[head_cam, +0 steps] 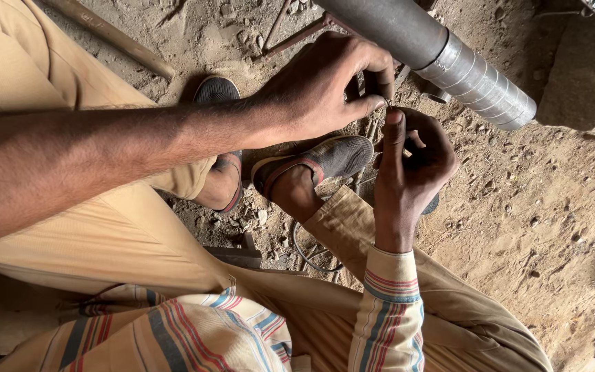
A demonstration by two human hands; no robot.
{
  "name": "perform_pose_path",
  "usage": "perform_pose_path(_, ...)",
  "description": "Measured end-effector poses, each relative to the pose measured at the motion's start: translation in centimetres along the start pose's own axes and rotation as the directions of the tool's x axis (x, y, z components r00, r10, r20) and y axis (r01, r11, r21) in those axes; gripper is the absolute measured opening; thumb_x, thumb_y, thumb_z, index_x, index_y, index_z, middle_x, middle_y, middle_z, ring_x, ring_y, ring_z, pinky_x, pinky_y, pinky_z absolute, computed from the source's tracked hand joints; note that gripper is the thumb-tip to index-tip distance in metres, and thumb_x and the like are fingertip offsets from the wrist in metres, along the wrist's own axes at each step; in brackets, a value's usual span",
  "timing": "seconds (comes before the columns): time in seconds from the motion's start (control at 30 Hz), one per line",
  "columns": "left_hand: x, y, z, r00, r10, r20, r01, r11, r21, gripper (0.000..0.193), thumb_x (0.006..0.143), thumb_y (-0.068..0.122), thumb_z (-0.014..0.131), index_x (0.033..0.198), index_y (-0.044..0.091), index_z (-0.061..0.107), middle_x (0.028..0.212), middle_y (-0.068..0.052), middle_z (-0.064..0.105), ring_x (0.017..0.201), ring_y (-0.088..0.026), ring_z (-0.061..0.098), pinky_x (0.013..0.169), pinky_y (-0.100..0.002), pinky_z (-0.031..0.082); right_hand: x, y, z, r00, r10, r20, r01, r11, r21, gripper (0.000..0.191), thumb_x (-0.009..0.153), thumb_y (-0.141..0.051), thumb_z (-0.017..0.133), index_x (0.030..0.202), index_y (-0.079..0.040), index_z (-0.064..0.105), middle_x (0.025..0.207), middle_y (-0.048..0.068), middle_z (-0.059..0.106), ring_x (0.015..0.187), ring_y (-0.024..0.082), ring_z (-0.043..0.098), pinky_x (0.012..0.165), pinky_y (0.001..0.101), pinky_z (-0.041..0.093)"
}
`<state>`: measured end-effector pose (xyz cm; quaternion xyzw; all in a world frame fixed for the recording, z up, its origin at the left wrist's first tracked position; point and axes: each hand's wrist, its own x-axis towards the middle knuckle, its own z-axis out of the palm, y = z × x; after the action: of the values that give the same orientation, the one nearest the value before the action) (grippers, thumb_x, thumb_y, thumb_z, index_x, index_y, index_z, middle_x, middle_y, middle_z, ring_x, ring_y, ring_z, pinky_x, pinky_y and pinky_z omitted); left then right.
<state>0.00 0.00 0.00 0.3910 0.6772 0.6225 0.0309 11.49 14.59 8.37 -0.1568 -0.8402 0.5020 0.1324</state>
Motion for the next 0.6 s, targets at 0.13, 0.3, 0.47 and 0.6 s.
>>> perform_pose_path(0.13, 0.13, 0.0, -0.06, 0.999, 0.04, -0.019, -0.04, 0.999, -0.005, 0.044, 0.098, 0.003, 0.084, 0.127, 0.003, 0.05, 0.119, -0.01, 0.066, 0.115, -0.022, 0.069, 0.103, -0.038, 0.058, 0.09, 0.02, 0.14, 1.0, 0.019, -0.016, -0.019, 1.0, -0.007, 0.024, 0.11, -0.029, 0.073, 0.106, -0.005, 0.075, 0.08, 0.001, 0.07, 0.06, 0.006, 0.061, 0.048, 0.0216, 0.048)
perform_pose_path(0.3, 0.61, 0.11, -0.41, 1.0, 0.003, 0.008, -0.002, 0.998, -0.063, 0.041, 0.101, 0.002, 0.082, 0.127, 0.004, 0.051, 0.116, -0.007, 0.067, 0.11, -0.019, 0.072, 0.098, -0.033, 0.062, 0.22, -0.03, 0.09, 0.999, 0.043, -0.019, -0.043, 0.999, -0.007, 0.025, 0.109, -0.03, 0.073, 0.104, -0.006, 0.075, 0.077, 0.001, 0.069, 0.058, 0.006, 0.061, 0.046, 0.0212, 0.046)
perform_pose_path(0.47, 0.65, 0.34, -0.56, 0.998, 0.06, -0.025, -0.06, 0.998, -0.011, 0.043, 0.098, 0.001, 0.084, 0.125, 0.003, 0.051, 0.115, -0.009, 0.068, 0.111, -0.021, 0.071, 0.099, -0.036, 0.059, 0.4, 0.13, 0.09, 0.998, 0.042, -0.045, -0.042, 0.999, -0.017, 0.025, 0.109, -0.03, 0.073, 0.104, -0.006, 0.076, 0.076, 0.001, 0.068, 0.058, 0.006, 0.06, 0.047, 0.021, 0.045)
perform_pose_path(0.6, 0.65, 0.47, -0.46, 1.0, 0.016, 0.015, -0.016, 1.0, 0.001, 0.04, 0.097, 0.003, 0.084, 0.122, 0.005, 0.053, 0.115, -0.007, 0.069, 0.111, -0.02, 0.072, 0.1, -0.035, 0.06, 0.27, -0.19, 0.07, 0.995, 0.084, -0.053, -0.085, 0.996, -0.014, 0.024, 0.108, -0.029, 0.073, 0.104, -0.005, 0.075, 0.074, 0.001, 0.068, 0.057, 0.005, 0.059, 0.046, 0.0206, 0.043)
